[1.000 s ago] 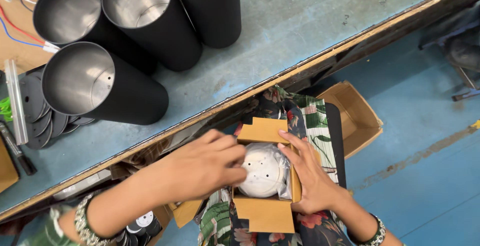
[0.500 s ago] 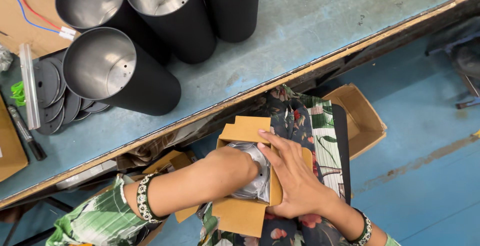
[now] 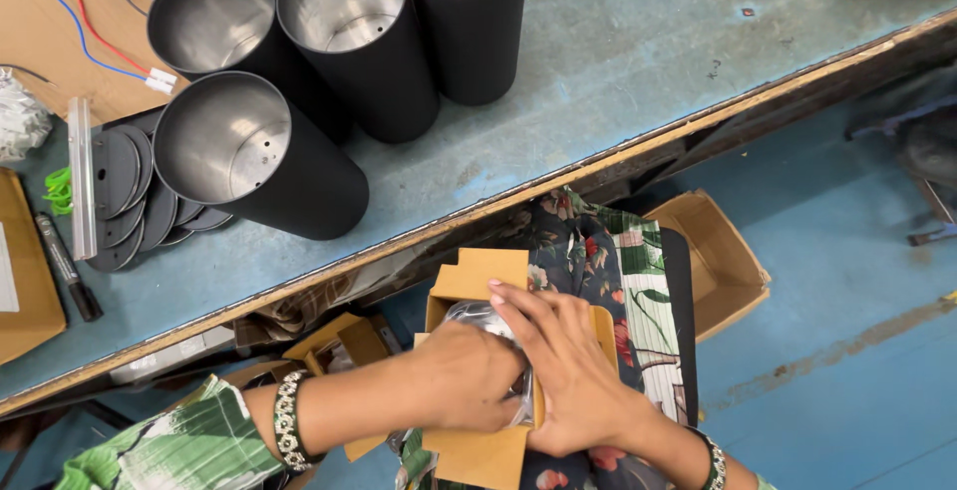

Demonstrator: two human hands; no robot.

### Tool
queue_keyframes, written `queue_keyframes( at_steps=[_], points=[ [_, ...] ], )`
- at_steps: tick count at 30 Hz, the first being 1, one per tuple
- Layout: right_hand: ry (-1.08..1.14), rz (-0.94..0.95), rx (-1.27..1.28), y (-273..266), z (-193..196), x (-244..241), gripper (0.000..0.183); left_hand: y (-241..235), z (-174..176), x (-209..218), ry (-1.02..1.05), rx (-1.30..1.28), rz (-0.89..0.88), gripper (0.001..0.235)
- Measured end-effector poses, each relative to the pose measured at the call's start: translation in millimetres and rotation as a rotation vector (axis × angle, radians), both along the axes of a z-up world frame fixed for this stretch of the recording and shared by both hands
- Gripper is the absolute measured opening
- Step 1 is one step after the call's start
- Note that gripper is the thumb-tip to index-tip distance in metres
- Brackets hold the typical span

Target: The person places a black cylindrical speaker body on the table, then repeatedly opens small cardboard boxes, removes plastic-wrapped circular speaker components, places them on the table, and closes the boxes. The person also handles a clear plastic tube and stacks the cylindrical bodies.

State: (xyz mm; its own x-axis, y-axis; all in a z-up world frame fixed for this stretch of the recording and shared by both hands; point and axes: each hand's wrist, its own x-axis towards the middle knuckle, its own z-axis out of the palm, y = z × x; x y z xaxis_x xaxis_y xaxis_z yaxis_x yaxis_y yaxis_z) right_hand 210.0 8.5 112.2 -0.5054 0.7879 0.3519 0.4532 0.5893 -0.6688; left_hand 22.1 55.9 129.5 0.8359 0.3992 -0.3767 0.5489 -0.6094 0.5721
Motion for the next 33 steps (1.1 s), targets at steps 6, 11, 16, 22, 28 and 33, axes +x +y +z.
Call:
queue_keyframes(
  at_steps=[6,11,16,22,28,33],
  points=[
    [-0.052,-0.007,-0.056,1,11,-8,0.12,-11,0,2,-0.005,0.041,0.041,0.03],
    [-0.135,-0.019,-0.226,10,18,7,0.123,-2,46,-4,0.051,0.103,0.079,0.035],
    [-0.091,-0.052,-0.167,16,15,22,0.12,6,102,-17,-0.062,0.147,0.133,0.029],
    [-0.086,-0.114,-0.207,16,-7,39,0.109,8,122,-37,-0.176,0.362,0.064,0.024],
    [-0.038,-0.132,-0.217,13,-22,50,0.089,16,161,-68,-0.296,0.49,0.223,0.028],
    [0.068,-0.099,-0.104,7,-23,54,0.066,28,191,-67,-0.319,0.666,0.398,0.031]
  ],
)
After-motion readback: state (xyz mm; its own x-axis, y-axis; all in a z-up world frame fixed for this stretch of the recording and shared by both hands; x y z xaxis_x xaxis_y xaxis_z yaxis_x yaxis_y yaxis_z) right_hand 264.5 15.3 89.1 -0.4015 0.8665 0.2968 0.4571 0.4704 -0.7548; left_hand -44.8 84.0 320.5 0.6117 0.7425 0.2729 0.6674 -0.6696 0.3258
